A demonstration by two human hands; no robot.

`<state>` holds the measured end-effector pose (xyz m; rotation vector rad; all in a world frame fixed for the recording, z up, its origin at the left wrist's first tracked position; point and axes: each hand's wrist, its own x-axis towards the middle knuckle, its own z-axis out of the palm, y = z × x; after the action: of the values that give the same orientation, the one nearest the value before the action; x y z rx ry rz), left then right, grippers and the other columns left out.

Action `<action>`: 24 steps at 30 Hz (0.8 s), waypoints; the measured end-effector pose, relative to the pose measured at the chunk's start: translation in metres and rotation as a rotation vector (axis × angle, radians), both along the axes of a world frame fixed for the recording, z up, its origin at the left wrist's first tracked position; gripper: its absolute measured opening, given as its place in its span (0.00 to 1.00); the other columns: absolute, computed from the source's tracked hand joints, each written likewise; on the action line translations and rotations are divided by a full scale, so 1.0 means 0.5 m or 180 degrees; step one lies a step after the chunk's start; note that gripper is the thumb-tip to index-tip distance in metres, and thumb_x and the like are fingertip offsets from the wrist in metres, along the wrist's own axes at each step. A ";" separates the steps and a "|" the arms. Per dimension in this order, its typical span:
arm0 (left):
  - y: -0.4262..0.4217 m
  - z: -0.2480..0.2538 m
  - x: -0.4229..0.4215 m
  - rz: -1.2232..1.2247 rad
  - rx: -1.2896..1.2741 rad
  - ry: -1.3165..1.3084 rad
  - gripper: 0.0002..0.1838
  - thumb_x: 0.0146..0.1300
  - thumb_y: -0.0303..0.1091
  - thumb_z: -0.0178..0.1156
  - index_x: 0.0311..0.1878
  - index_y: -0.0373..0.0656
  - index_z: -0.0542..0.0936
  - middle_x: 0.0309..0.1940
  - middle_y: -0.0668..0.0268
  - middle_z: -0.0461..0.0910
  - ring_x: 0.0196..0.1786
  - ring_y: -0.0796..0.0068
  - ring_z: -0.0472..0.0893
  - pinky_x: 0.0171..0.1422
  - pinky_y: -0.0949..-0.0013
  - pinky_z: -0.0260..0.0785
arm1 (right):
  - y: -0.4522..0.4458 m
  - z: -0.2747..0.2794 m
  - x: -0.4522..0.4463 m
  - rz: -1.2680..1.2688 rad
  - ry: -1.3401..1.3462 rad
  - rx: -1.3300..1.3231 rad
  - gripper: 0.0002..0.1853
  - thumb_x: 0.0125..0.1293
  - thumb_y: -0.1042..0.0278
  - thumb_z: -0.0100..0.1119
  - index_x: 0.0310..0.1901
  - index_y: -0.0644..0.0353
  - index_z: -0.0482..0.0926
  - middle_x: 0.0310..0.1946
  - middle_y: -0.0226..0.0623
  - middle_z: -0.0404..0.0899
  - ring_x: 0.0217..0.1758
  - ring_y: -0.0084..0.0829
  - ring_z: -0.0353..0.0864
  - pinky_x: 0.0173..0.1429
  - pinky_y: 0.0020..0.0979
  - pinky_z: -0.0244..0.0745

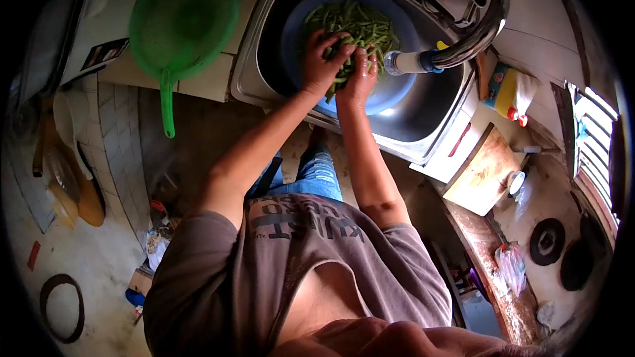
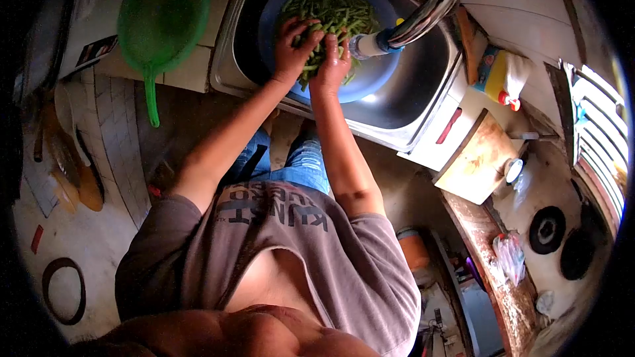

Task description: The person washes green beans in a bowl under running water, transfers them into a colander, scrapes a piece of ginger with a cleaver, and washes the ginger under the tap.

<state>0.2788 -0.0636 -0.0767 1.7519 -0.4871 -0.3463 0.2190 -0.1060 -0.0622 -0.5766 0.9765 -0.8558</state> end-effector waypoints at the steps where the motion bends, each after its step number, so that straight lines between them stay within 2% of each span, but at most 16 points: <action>1: 0.004 0.009 -0.001 0.0087 -0.0139 0.0097 0.13 0.58 0.39 0.66 0.46 0.50 0.83 0.49 0.63 0.74 0.57 0.62 0.71 0.61 0.62 0.64 | 0.005 0.007 0.010 -0.0029 -0.0096 -0.0090 0.21 0.65 0.68 0.58 0.58 0.65 0.70 0.47 0.39 0.77 0.46 0.28 0.76 0.50 0.27 0.73; 5: 0.017 0.054 0.035 -0.0154 -0.0252 -0.0158 0.14 0.57 0.39 0.67 0.46 0.49 0.83 0.49 0.63 0.74 0.53 0.63 0.74 0.58 0.63 0.66 | 0.006 0.019 0.025 0.0117 -0.0326 -0.0376 0.22 0.64 0.69 0.58 0.58 0.65 0.70 0.46 0.39 0.77 0.46 0.28 0.77 0.50 0.28 0.73; 6: 0.010 0.042 0.048 -0.0156 -0.0275 -0.0195 0.14 0.57 0.39 0.67 0.46 0.49 0.83 0.49 0.63 0.74 0.53 0.63 0.74 0.58 0.63 0.66 | 0.001 0.007 0.036 0.0115 -0.0362 -0.0400 0.22 0.64 0.69 0.58 0.58 0.65 0.70 0.46 0.39 0.77 0.46 0.28 0.77 0.50 0.28 0.73; 8: 0.007 0.001 0.056 -0.0039 0.0034 -0.0386 0.16 0.51 0.43 0.69 0.44 0.53 0.84 0.45 0.61 0.77 0.48 0.59 0.77 0.51 0.63 0.71 | 0.003 -0.021 0.043 -0.0078 -0.0119 -0.0239 0.21 0.64 0.69 0.58 0.58 0.65 0.70 0.46 0.39 0.77 0.46 0.28 0.77 0.50 0.28 0.73; 10: 0.003 0.015 0.053 0.0011 -0.0078 -0.0655 0.16 0.51 0.45 0.70 0.44 0.56 0.85 0.47 0.61 0.76 0.49 0.60 0.77 0.51 0.63 0.72 | 0.010 0.000 0.045 -0.0178 -0.0359 -0.0313 0.23 0.64 0.69 0.58 0.59 0.66 0.67 0.46 0.41 0.77 0.46 0.30 0.77 0.48 0.28 0.74; 12: 0.017 0.017 0.017 0.0043 0.0168 -0.0497 0.17 0.49 0.49 0.70 0.43 0.59 0.85 0.49 0.62 0.76 0.50 0.61 0.78 0.52 0.63 0.72 | 0.017 0.004 0.027 -0.0230 -0.0327 -0.0282 0.24 0.64 0.69 0.58 0.60 0.66 0.66 0.46 0.41 0.77 0.46 0.30 0.77 0.49 0.29 0.74; 13: 0.013 0.012 0.013 -0.0095 0.0237 -0.0363 0.17 0.51 0.48 0.69 0.44 0.58 0.85 0.50 0.61 0.76 0.52 0.60 0.76 0.53 0.61 0.71 | 0.018 -0.004 0.015 -0.0315 0.0221 -0.0266 0.24 0.64 0.68 0.57 0.61 0.65 0.66 0.45 0.41 0.77 0.46 0.30 0.77 0.50 0.30 0.73; 15: 0.001 0.014 0.015 -0.0353 0.0291 -0.0206 0.18 0.51 0.51 0.69 0.44 0.59 0.85 0.52 0.60 0.75 0.55 0.59 0.75 0.56 0.59 0.70 | 0.020 -0.020 0.009 -0.0412 0.0284 -0.0515 0.18 0.66 0.65 0.54 0.54 0.62 0.69 0.45 0.38 0.76 0.48 0.30 0.76 0.53 0.32 0.71; 17: -0.004 0.010 0.007 -0.0487 0.0293 -0.0404 0.19 0.49 0.53 0.69 0.44 0.59 0.85 0.53 0.60 0.74 0.55 0.60 0.75 0.56 0.60 0.70 | 0.025 -0.029 -0.008 -0.0341 0.0200 -0.0683 0.11 0.68 0.61 0.50 0.44 0.59 0.73 0.45 0.34 0.75 0.50 0.30 0.75 0.55 0.33 0.71; 20: 0.013 0.039 0.009 -0.0494 0.0273 -0.0784 0.21 0.47 0.54 0.69 0.44 0.59 0.85 0.53 0.62 0.74 0.53 0.59 0.76 0.55 0.60 0.71 | 0.044 -0.021 -0.009 -0.0307 -0.0416 -0.0517 0.18 0.67 0.53 0.49 0.49 0.57 0.72 0.51 0.37 0.73 0.55 0.33 0.73 0.59 0.37 0.70; 21: 0.024 0.059 0.017 -0.0575 0.0337 -0.0775 0.20 0.47 0.54 0.69 0.43 0.60 0.85 0.53 0.62 0.74 0.52 0.59 0.77 0.55 0.60 0.71 | 0.056 -0.011 -0.002 -0.0136 -0.0567 -0.0480 0.24 0.67 0.48 0.48 0.58 0.55 0.69 0.59 0.38 0.68 0.61 0.36 0.68 0.64 0.40 0.65; 22: 0.034 0.079 0.026 -0.0552 0.0337 -0.0788 0.20 0.47 0.54 0.69 0.43 0.60 0.85 0.53 0.62 0.74 0.52 0.59 0.77 0.55 0.60 0.71 | 0.066 -0.002 0.007 -0.0115 -0.0583 -0.0481 0.24 0.67 0.48 0.48 0.58 0.55 0.69 0.59 0.38 0.68 0.61 0.36 0.68 0.64 0.40 0.65; 24: 0.059 0.120 0.046 -0.0615 0.0519 -0.1048 0.19 0.47 0.53 0.69 0.43 0.60 0.85 0.53 0.63 0.74 0.52 0.60 0.76 0.55 0.60 0.71 | 0.097 0.021 0.030 -0.0313 -0.1492 0.0149 0.27 0.66 0.51 0.49 0.62 0.58 0.63 0.59 0.41 0.67 0.61 0.38 0.69 0.64 0.41 0.66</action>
<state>0.3020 -0.0339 -0.0165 1.9354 -0.8897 -0.2377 0.2341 -0.0575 -0.0515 -0.2686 0.5974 -0.9970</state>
